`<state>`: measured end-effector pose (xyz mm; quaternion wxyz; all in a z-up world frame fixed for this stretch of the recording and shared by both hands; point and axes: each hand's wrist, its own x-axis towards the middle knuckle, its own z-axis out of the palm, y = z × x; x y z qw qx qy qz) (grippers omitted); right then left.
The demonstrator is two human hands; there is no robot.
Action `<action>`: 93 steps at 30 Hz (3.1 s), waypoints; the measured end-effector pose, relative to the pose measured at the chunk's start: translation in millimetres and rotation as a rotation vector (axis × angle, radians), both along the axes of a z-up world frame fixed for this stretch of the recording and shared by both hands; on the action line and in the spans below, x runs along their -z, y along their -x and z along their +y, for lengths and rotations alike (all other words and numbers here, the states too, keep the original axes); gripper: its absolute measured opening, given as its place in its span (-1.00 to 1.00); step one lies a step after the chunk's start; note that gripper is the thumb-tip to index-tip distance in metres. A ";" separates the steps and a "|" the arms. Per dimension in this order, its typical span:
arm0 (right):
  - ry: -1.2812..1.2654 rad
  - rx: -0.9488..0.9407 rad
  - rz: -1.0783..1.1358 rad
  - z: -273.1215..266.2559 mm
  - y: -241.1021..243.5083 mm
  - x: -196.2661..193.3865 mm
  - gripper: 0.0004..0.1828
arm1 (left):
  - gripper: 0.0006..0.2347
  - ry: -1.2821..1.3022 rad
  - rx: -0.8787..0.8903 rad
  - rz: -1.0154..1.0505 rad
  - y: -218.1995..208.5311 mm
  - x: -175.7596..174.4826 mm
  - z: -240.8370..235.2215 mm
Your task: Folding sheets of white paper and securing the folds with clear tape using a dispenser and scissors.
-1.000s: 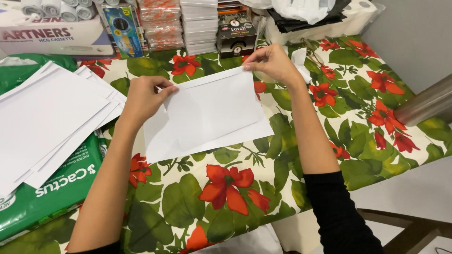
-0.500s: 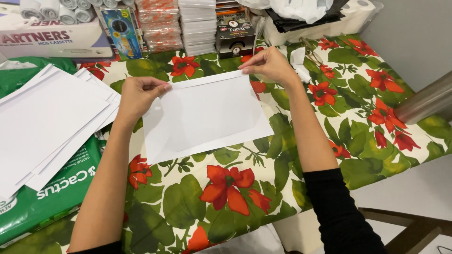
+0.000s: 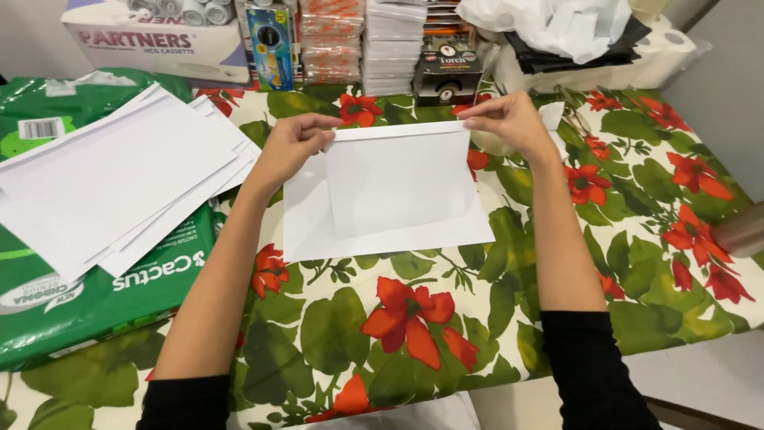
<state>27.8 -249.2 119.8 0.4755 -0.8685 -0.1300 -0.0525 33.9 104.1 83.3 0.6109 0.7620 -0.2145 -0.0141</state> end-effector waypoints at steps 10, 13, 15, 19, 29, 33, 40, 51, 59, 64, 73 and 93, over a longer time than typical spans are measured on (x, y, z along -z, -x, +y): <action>0.203 0.165 -0.018 -4.9 -3.9 5.3 -0.72 | -0.83 -0.357 -0.279 -0.146 -39.4 57.6 2.5; 0.656 0.480 0.021 -33.4 -32.0 37.8 -0.55 | -0.81 -0.506 -0.323 -0.143 -51.9 75.3 4.3; 0.791 0.547 0.039 -63.5 -54.4 70.2 -0.42 | -0.80 -0.627 -0.336 -0.126 -54.0 79.6 6.1; 0.817 0.578 -0.024 -68.6 -59.1 76.6 -0.51 | -0.77 -0.685 -0.314 -0.115 -34.5 57.1 1.2; 0.666 0.545 0.026 -74.2 -40.1 61.1 -0.55 | -0.78 -0.747 -0.252 -0.128 -7.4 25.0 -4.4; 0.553 0.585 0.002 -67.8 -24.0 44.1 -0.65 | -0.79 -0.760 -0.259 -0.166 -10.8 26.4 -2.5; 0.597 0.734 -0.143 -65.2 -37.0 69.3 -0.48 | -0.79 -0.750 -0.252 -0.180 -5.9 17.8 -6.2; 0.448 0.668 -0.243 -92.6 -38.0 66.6 -0.64 | -0.80 -0.762 -0.219 -0.282 -10.9 17.5 -4.5; 0.528 0.255 -0.226 -79.7 30.4 65.4 -0.61 | -0.80 -0.719 -0.199 -0.294 0.4 0.6 -7.7; 0.634 0.199 -0.107 -89.2 47.0 98.5 -0.58 | -0.80 -0.719 -0.190 -0.300 3.8 -1.8 -10.0; 0.873 0.433 -0.185 -53.6 1.5 63.6 -0.55 | -0.81 -0.736 -0.161 -0.293 5.1 -2.5 -13.4; -0.122 -0.004 -0.854 35.6 83.7 14.7 -0.76 | -0.73 -0.036 0.079 -0.434 58.0 -49.1 -60.8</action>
